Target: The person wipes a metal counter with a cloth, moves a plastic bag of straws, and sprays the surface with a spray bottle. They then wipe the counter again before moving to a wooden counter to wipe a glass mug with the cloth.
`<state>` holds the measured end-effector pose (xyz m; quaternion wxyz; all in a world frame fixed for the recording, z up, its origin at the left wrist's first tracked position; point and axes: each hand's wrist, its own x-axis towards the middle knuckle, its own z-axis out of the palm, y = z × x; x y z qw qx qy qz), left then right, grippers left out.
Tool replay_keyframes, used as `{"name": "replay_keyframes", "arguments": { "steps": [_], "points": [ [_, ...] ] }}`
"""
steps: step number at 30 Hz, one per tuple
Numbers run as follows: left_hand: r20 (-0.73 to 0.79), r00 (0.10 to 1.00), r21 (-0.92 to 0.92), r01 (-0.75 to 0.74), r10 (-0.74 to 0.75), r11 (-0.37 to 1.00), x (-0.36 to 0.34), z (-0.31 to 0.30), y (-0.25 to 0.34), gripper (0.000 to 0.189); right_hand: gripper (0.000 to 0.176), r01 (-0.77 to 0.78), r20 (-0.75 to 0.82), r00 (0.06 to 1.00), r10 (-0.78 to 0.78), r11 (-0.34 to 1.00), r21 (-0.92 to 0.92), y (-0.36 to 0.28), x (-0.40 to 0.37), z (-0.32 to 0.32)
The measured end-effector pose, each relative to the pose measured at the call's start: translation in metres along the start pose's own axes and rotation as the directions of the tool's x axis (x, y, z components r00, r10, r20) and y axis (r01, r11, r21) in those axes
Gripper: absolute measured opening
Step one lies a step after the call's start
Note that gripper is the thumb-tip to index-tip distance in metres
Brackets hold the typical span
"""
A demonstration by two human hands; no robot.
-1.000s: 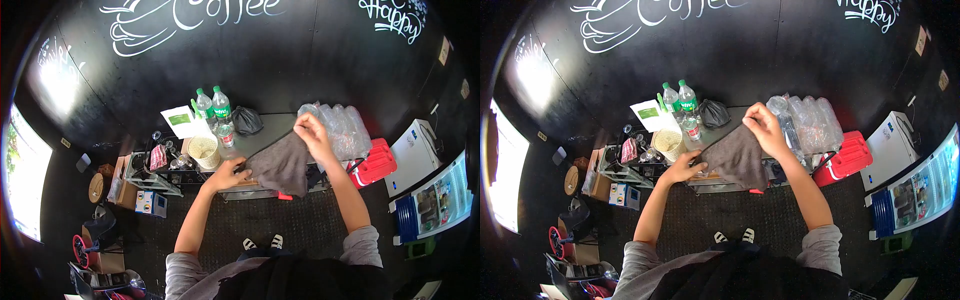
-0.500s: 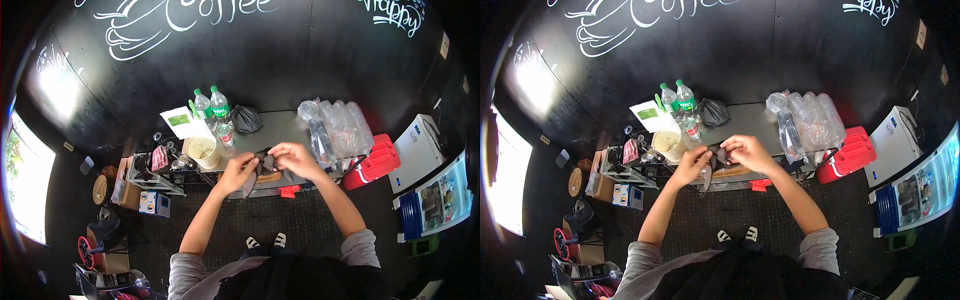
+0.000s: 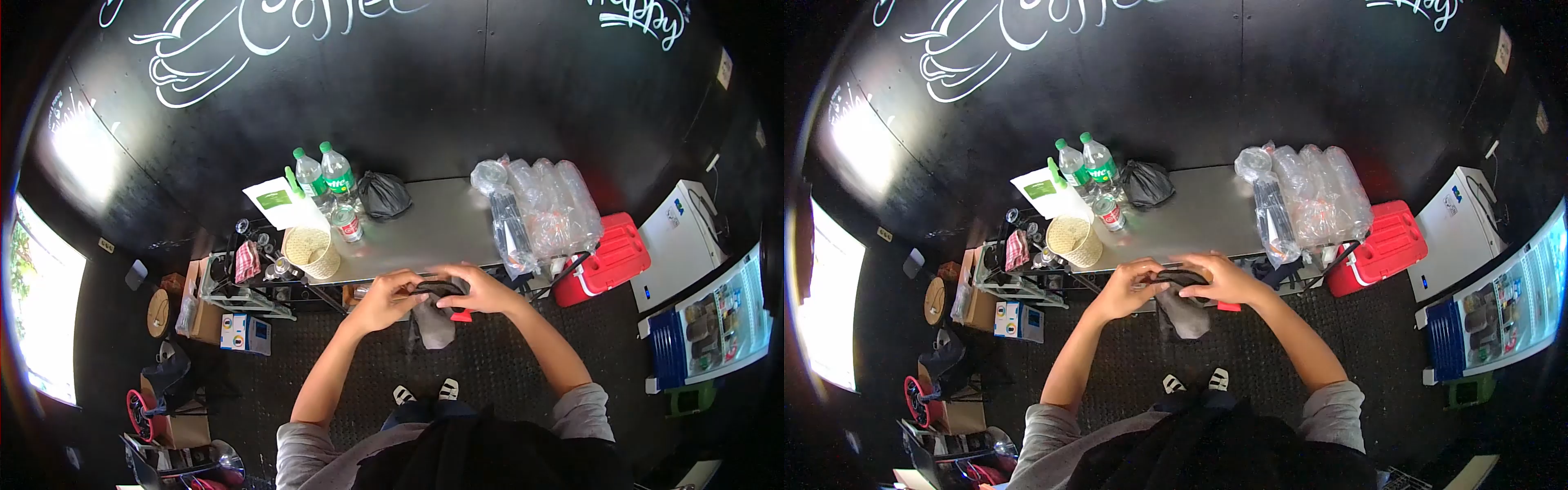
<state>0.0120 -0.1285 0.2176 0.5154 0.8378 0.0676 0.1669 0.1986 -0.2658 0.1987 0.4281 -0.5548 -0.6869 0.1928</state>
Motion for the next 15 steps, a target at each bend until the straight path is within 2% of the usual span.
{"name": "replay_keyframes", "arguments": {
  "steps": [1, 3, 4, 5, 7, 8, 9, 11, 12, 13, 14, 15],
  "points": [
    [0.004, 1.000, -0.003, 0.003, -0.003, 1.000, 0.002, 0.000, -0.003, 0.018, 0.046, -0.005, -0.002, 1.000, 0.005, 1.000, 0.002, 0.014, -0.007, -0.003],
    [-0.017, 1.000, -0.033, 0.014, -0.015, 0.999, 0.008, -0.001, -0.009, 0.017, 0.032, -0.275, 0.218, 0.946, 0.239, 0.949, 0.154, 0.030, -0.012, -0.010],
    [-0.022, 1.000, 0.046, -0.003, 0.004, 0.999, 0.012, -0.003, -0.017, 0.017, 0.023, -0.309, 0.150, 0.946, 0.288, 0.940, 0.148, 0.030, -0.014, -0.012],
    [-0.017, 1.000, 0.046, -0.003, 0.003, 0.999, 0.019, -0.002, -0.025, 0.017, 0.023, -0.311, 0.146, 0.946, 0.290, 0.938, 0.150, 0.033, -0.011, -0.015],
    [-0.122, 0.988, 0.141, 0.115, -0.098, 0.983, 0.039, -0.003, -0.027, 0.016, 0.017, -0.234, -0.101, 0.970, 0.219, 0.957, -0.171, 0.037, -0.002, -0.027],
    [-0.192, 0.981, 0.202, 0.047, -0.007, 0.978, 0.053, -0.003, -0.028, 0.011, 0.014, -0.235, -0.224, 0.957, 0.185, 0.945, -0.226, 0.038, 0.005, -0.032],
    [-0.185, 0.983, 0.197, 0.036, 0.001, 0.980, 0.069, -0.004, -0.024, 0.011, 0.013, -0.198, -0.288, 0.951, 0.111, 0.935, -0.294, 0.037, 0.015, -0.041],
    [-0.367, 0.928, 0.083, -0.031, 0.060, 0.996, 0.099, -0.007, -0.020, 0.014, 0.015, -0.244, -0.449, 0.889, 0.091, 0.924, -0.296, 0.018, 0.035, -0.059],
    [-0.391, 0.915, 0.028, -0.090, 0.094, 0.996, 0.114, -0.008, -0.020, 0.015, 0.015, -0.251, -0.453, 0.886, 0.094, 0.920, -0.301, 0.017, 0.040, -0.065],
    [-0.384, 0.918, 0.022, -0.095, 0.096, 0.995, 0.125, -0.006, -0.025, 0.015, 0.015, -0.236, -0.525, 0.850, 0.052, 0.927, -0.291, 0.018, 0.045, -0.070],
    [-0.386, 0.900, 0.040, -0.201, 0.201, 0.979, 0.135, -0.004, -0.033, 0.015, 0.016, -0.221, -0.594, 0.805, 0.011, 0.934, -0.282, 0.023, 0.050, -0.074],
    [-0.386, 0.871, 0.057, -0.305, 0.303, 0.951, 0.144, -0.003, -0.041, 0.016, 0.016, -0.233, -0.600, 0.799, 0.017, 0.930, -0.284, 0.030, 0.050, -0.075]
  ]
}}
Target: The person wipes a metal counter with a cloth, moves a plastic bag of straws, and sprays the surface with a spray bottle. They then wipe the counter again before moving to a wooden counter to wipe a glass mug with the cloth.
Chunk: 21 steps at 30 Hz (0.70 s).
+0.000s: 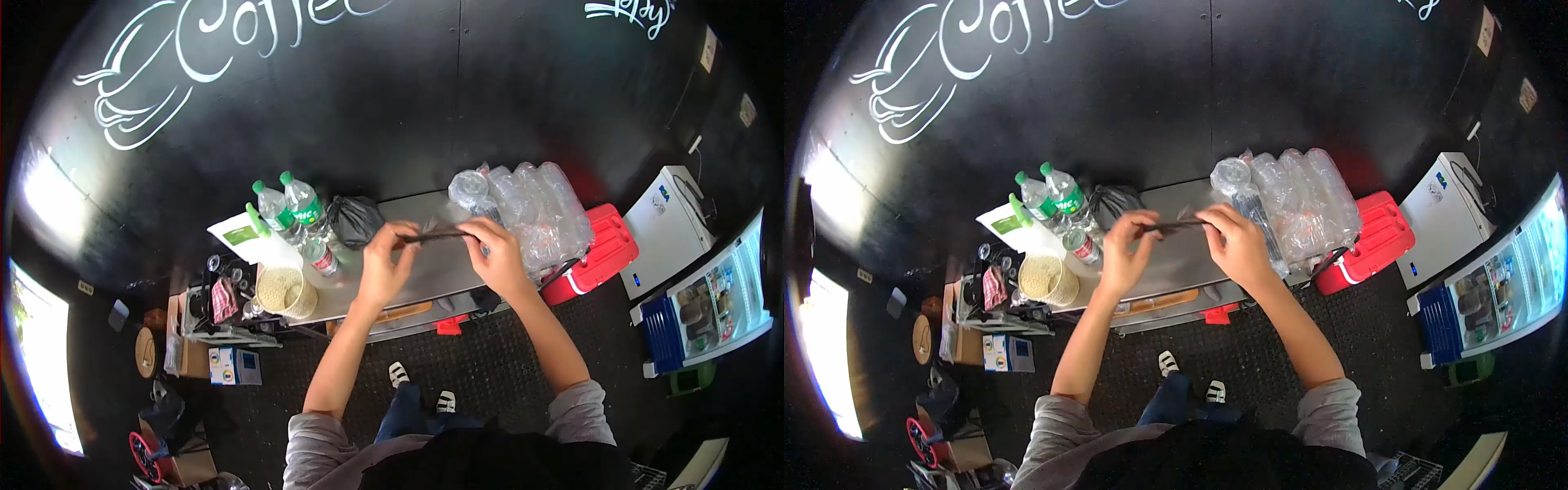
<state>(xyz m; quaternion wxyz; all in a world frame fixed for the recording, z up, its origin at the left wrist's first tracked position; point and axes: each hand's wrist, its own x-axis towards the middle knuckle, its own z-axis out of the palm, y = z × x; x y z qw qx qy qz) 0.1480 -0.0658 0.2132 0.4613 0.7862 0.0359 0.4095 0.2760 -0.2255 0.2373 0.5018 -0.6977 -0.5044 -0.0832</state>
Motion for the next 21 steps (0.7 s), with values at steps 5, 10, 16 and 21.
{"name": "replay_keyframes", "arguments": {
  "steps": [5, 10, 16, 21],
  "points": [
    [0.443, 0.873, 0.076, 0.190, -0.204, 0.979, -0.037, 0.016, -0.073, 0.023, 0.018, -0.127, 0.213, 0.960, 0.180, 0.963, -0.237, 0.073, -0.062, 0.024],
    [0.547, 0.796, 0.126, 0.230, -0.261, 0.965, -0.081, 0.028, -0.160, 0.031, 0.043, -0.272, 0.513, 0.669, 0.538, 0.819, -0.505, 0.162, -0.116, 0.086],
    [0.455, 0.772, 0.075, 0.463, -0.443, 0.883, -0.095, 0.000, -0.182, 0.031, 0.067, -0.167, 0.315, 0.836, 0.450, 0.755, -0.634, 0.234, -0.088, 0.192],
    [0.314, 0.758, 0.088, 0.577, -0.572, 0.812, -0.107, -0.028, -0.195, 0.029, 0.066, -0.238, 0.092, 0.896, 0.434, 0.645, -0.726, 0.269, -0.021, 0.261]
  ]
}}
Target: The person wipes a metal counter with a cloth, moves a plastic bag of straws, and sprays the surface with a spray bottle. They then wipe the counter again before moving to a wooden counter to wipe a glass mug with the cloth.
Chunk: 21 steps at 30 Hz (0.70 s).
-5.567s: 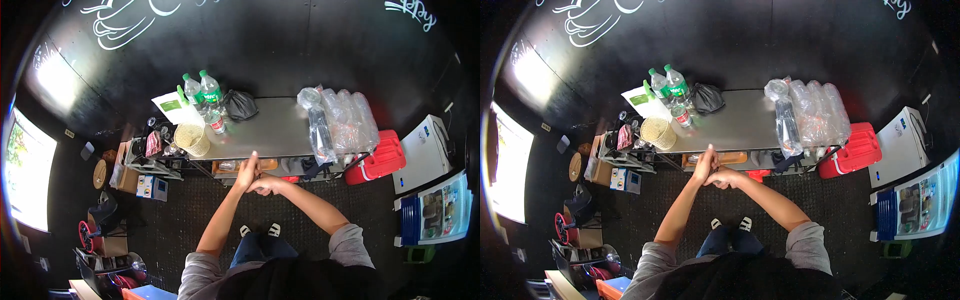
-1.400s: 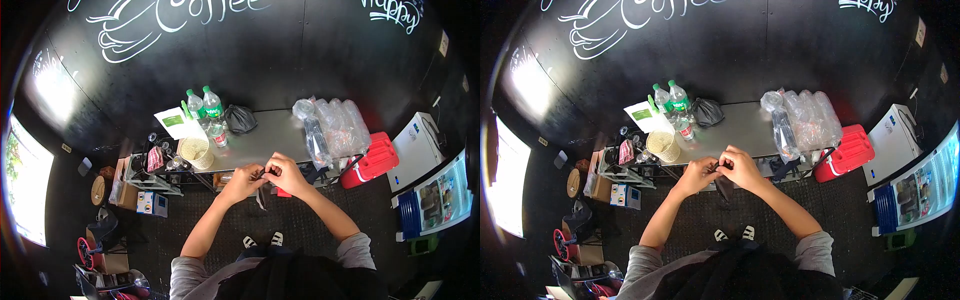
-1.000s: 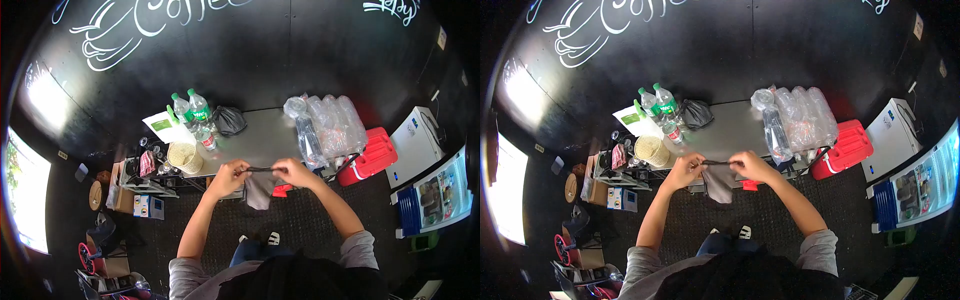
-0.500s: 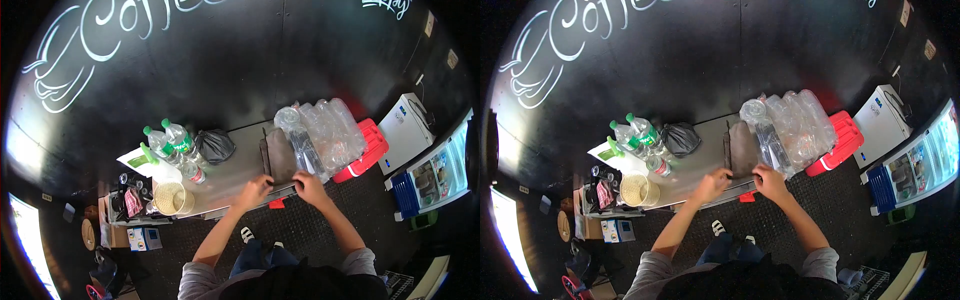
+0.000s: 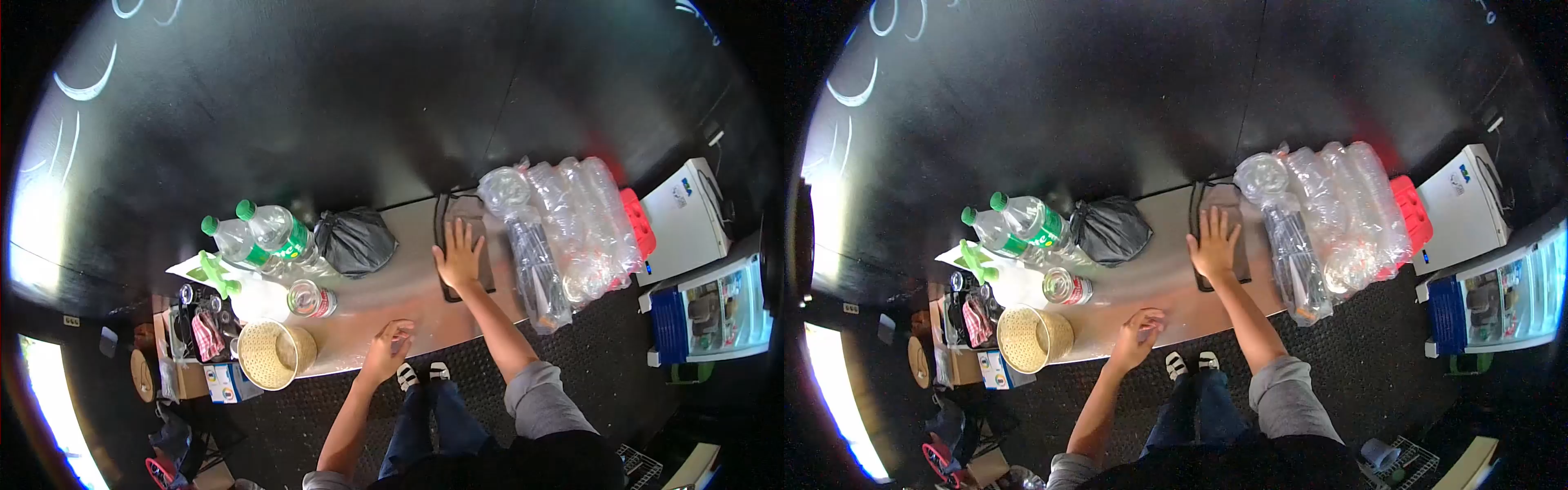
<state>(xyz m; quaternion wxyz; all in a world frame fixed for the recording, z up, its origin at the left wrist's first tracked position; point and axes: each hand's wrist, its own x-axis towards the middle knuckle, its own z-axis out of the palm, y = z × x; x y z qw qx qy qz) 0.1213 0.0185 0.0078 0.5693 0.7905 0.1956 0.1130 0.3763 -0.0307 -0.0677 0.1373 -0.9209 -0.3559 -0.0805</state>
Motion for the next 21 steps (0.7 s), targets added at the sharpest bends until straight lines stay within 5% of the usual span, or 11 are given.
{"name": "replay_keyframes", "arguments": {
  "steps": [1, 3, 6, 9, 12, 14, 15, 17, 21],
  "points": [
    [-0.002, 1.000, 0.002, 0.019, -0.019, 1.000, -0.001, -0.002, -0.004, 0.029, 0.066, 0.002, 0.017, 1.000, -0.003, 1.000, 0.009, -0.019, -0.007, 0.001],
    [-0.079, 0.997, -0.035, 0.022, -0.024, 0.999, 0.000, -0.002, -0.005, 0.025, 0.063, 0.290, 0.113, 0.946, -0.303, 0.950, 0.119, -0.044, -0.033, -0.011],
    [-0.134, 0.991, -0.018, 0.011, -0.014, 1.000, 0.006, -0.001, 0.000, 0.022, 0.061, 0.424, 0.173, 0.854, -0.490, 0.850, 0.312, -0.044, -0.085, -0.036],
    [-0.184, 0.983, -0.041, -0.008, 0.000, 0.999, 0.004, 0.000, 0.002, 0.021, 0.059, 0.456, 0.237, 0.822, -0.518, 0.847, 0.272, 0.010, -0.094, -0.063],
    [-0.227, 0.974, -0.048, 0.012, -0.023, 0.999, -0.006, -0.002, 0.006, 0.020, 0.059, 0.316, 0.219, 0.916, -0.337, 0.941, 0.126, 0.046, -0.068, -0.053],
    [-0.253, 0.967, -0.071, 0.014, -0.032, 0.997, -0.014, -0.002, 0.004, 0.020, 0.060, -0.010, 0.029, 1.000, 0.011, 1.000, -0.011, 0.048, -0.057, -0.026],
    [-0.275, 0.961, -0.094, 0.010, -0.036, 0.995, -0.019, -0.004, 0.004, 0.020, 0.060, -0.005, 0.031, 1.000, 0.005, 1.000, -0.001, 0.033, -0.062, -0.024],
    [-0.296, 0.954, -0.088, 0.022, -0.048, 0.996, -0.025, -0.006, 0.008, 0.020, 0.061, 0.053, 0.083, 0.995, -0.049, 0.998, -0.042, -0.021, -0.081, -0.027],
    [-0.340, 0.938, -0.076, 0.038, -0.061, 0.996, -0.034, -0.010, 0.010, 0.022, 0.060, 0.458, 0.218, 0.836, -0.504, 0.859, 0.231, -0.061, -0.122, -0.046]
  ]
}}
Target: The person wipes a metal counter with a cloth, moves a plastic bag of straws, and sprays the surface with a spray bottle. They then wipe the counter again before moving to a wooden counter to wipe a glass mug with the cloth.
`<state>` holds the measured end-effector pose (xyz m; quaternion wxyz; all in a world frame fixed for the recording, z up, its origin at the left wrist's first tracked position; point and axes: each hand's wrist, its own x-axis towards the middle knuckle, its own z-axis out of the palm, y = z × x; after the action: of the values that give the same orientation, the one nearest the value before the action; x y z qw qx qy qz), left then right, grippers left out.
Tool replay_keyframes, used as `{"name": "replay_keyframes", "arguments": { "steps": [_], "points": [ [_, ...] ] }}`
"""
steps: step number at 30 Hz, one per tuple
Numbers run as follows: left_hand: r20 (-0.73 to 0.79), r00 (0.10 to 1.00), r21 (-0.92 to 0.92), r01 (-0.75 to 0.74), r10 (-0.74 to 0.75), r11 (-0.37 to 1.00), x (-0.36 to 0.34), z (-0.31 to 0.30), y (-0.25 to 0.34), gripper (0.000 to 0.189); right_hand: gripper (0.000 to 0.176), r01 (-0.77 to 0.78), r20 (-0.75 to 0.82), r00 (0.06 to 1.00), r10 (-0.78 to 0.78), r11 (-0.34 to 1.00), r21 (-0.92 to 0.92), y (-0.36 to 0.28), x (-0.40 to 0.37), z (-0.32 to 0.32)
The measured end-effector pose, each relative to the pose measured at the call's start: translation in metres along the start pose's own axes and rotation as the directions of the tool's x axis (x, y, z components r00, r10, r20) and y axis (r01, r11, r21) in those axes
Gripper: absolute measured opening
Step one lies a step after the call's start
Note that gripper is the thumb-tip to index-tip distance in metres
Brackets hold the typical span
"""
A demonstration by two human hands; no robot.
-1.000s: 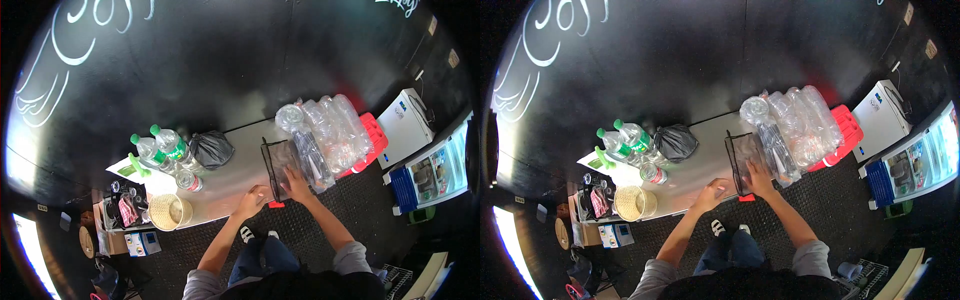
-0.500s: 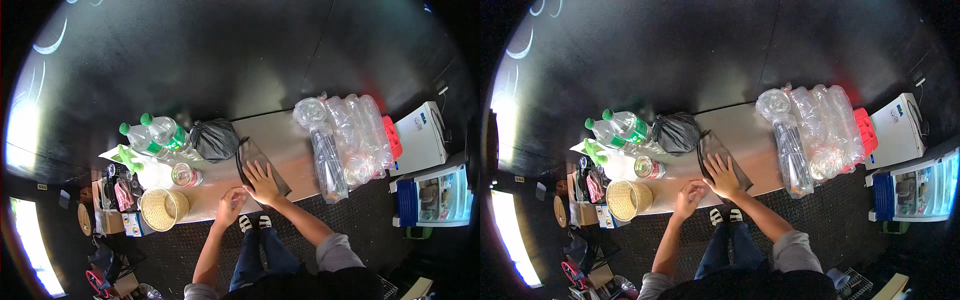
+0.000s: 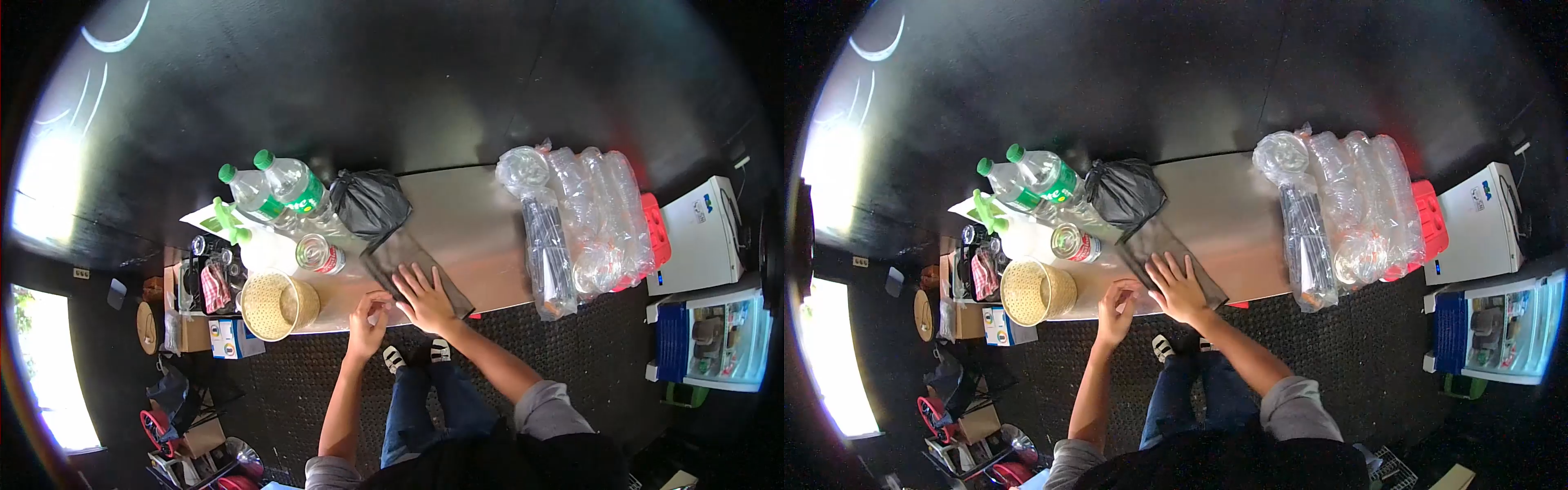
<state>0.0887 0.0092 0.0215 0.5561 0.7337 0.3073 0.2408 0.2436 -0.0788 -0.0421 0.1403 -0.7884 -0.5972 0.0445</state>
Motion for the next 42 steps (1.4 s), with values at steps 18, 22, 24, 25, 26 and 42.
{"name": "replay_keyframes", "arguments": {
  "steps": [18, 22, 24, 25, 26, 42],
  "points": [
    [-0.023, 0.989, 0.195, -0.140, 0.147, 0.971, -0.039, -0.085, 0.014, 0.029, 0.064, -0.188, -0.152, 0.970, 0.190, 0.982, 0.026, -0.116, 0.037, 0.048],
    [-0.004, 0.987, 0.180, -0.156, 0.159, 0.971, -0.043, -0.106, 0.017, 0.026, 0.066, -0.054, -0.145, 0.987, 0.065, 0.996, 0.074, -0.147, 0.044, 0.048],
    [0.009, 0.988, 0.148, -0.154, 0.154, 0.977, -0.043, -0.113, 0.018, 0.026, 0.065, -0.076, -0.015, 0.997, 0.078, 0.991, 0.107, -0.145, 0.051, 0.026],
    [0.020, 0.990, 0.177, -0.144, 0.142, 0.974, -0.042, -0.116, 0.018, 0.027, 0.064, -0.095, 0.123, 0.989, 0.078, 0.985, 0.146, -0.141, 0.058, 0.014],
    [0.028, 0.991, 0.206, -0.134, 0.131, 0.969, -0.041, -0.118, 0.016, 0.027, 0.064, -0.097, 0.115, 0.990, 0.081, 0.986, 0.138, -0.124, 0.074, 0.007],
    [0.072, 0.994, 0.066, -0.084, 0.079, 0.994, -0.031, -0.098, 0.007, 0.027, 0.027, -0.085, -0.421, 0.848, 0.322, 0.866, 0.492, -0.040, 0.218, -0.030]
  ]
}}
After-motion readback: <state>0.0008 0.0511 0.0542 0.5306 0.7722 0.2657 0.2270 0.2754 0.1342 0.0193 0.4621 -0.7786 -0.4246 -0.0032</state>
